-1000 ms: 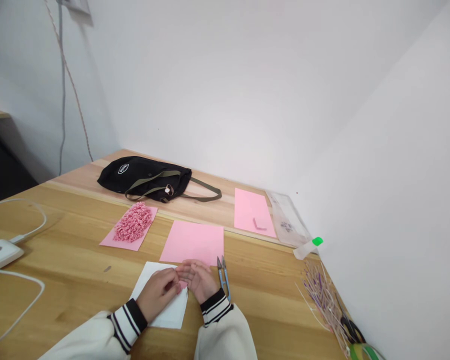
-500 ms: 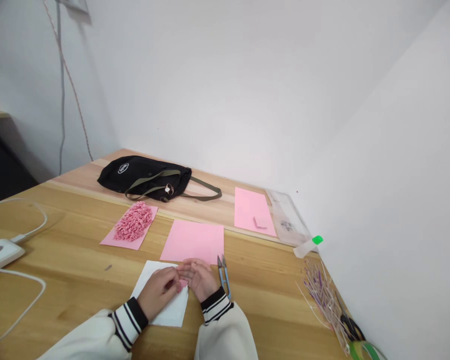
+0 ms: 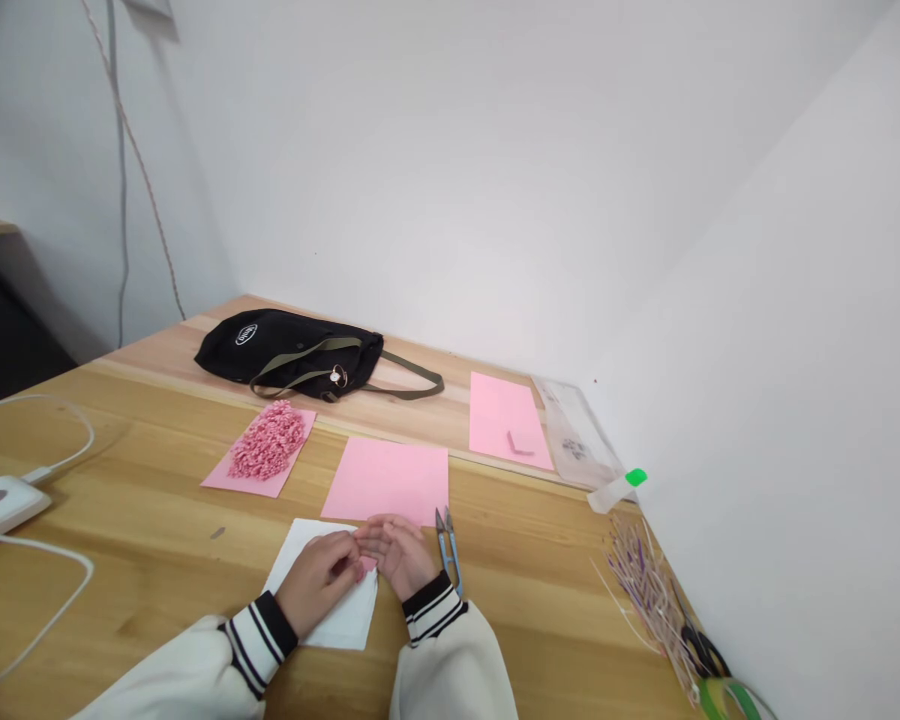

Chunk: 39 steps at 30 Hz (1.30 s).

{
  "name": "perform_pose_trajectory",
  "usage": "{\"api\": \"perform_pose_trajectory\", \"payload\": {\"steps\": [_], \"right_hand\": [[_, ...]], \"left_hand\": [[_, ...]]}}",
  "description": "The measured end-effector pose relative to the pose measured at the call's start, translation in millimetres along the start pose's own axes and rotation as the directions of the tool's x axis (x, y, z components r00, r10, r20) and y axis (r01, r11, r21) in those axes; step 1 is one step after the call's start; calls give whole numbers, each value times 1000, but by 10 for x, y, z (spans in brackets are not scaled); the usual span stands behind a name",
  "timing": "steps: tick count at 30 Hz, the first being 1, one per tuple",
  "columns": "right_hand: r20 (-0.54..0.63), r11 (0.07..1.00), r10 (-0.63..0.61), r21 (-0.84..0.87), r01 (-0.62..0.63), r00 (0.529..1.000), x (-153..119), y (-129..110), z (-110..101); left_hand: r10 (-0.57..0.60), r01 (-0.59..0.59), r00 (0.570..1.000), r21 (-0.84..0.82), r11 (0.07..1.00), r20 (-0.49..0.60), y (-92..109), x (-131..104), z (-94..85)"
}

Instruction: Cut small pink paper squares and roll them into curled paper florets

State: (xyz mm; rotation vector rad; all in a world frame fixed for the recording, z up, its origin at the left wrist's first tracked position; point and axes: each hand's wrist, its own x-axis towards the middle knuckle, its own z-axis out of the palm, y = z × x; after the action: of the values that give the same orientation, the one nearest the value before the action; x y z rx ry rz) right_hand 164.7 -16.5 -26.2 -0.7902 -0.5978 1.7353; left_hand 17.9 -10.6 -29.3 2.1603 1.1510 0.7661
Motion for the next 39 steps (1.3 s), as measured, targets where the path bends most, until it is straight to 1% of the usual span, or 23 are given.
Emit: {"api": "perform_pose_trajectory", "payload": {"steps": [19, 39], "right_hand": [[5, 1000, -9, -5, 9, 1000, 5, 8, -5], [2, 1000, 2, 22, -2, 1000, 8, 11, -6]], "left_hand": [[-2, 2, 1000, 15, 1000, 17, -5, -5, 4], [-12, 13, 1000, -14, 1000, 26, -13, 0, 2]]}}
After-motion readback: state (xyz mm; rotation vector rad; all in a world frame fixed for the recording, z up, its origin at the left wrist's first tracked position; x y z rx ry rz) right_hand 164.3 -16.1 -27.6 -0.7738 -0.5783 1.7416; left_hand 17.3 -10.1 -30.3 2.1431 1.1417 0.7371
